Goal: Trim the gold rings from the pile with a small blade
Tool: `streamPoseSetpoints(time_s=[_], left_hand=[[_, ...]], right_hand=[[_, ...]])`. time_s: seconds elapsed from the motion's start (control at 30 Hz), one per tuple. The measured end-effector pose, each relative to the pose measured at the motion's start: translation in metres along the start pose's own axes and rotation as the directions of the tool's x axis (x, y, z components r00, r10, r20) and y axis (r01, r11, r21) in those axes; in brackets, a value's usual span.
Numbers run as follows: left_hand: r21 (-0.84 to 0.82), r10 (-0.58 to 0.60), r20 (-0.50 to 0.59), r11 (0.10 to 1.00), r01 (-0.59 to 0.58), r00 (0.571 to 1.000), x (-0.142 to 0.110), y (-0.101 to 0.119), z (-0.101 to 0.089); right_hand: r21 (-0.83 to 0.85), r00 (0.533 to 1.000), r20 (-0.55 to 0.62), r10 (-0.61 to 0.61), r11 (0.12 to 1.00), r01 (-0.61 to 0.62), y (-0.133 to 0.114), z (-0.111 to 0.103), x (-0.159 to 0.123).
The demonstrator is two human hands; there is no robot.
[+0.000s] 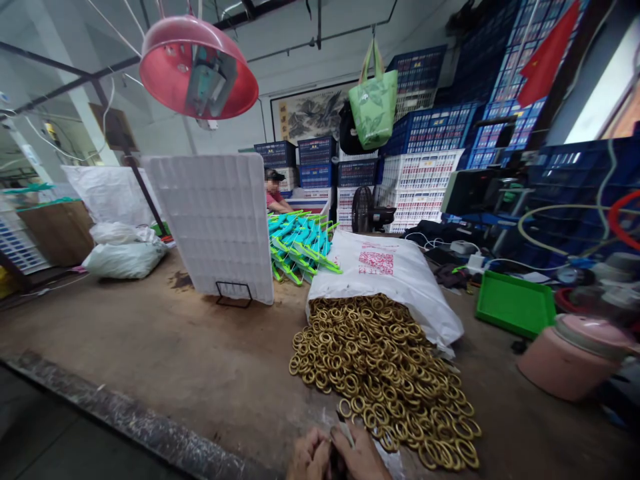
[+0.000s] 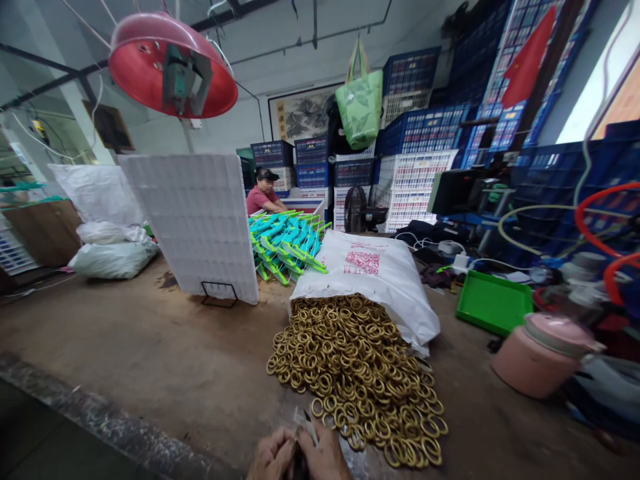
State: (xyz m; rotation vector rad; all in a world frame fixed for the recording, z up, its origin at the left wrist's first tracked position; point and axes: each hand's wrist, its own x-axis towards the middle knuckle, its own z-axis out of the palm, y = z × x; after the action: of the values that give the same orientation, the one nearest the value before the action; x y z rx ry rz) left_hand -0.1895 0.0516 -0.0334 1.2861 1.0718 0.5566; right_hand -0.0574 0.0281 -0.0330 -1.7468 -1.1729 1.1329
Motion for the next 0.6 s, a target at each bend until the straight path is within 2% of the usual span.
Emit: streamPoseSetpoints(time_s=[0.13,0.3,0.47,0.6], left_hand=[[0.010,-0.019,-0.054,1.000,0.020,0.998,-0.0004,-0.0022,0.0004],[0.006,-0.011,-0.079,1.000,0.011,0.997,-0.0051,0.0027,0.0009],[-0.009,-0.004,-0.059,1.000,0.004,0.998,-0.0037,0.0015,0.0011],[0.002,-0.014,-0.095,1.000,0.014,0.995,-0.0012,-0.0032,0.0014]], right_hand=[[0.000,1.000,0.000,-0.025,1.000,0.025,0.0030,-0.0004,-0.0005],[-0.032,0.997,-0.072,-0.026,0.999,0.023,0.0024,-0.0034,-0.0031],[-0.025,1.000,-0.028,-0.008,1.000,0.007,0.0026,-0.0024,-0.0032],[-0.036,0.999,-0.032,-0.021,0.999,0.020,0.0040,-0.0026,-0.0023]])
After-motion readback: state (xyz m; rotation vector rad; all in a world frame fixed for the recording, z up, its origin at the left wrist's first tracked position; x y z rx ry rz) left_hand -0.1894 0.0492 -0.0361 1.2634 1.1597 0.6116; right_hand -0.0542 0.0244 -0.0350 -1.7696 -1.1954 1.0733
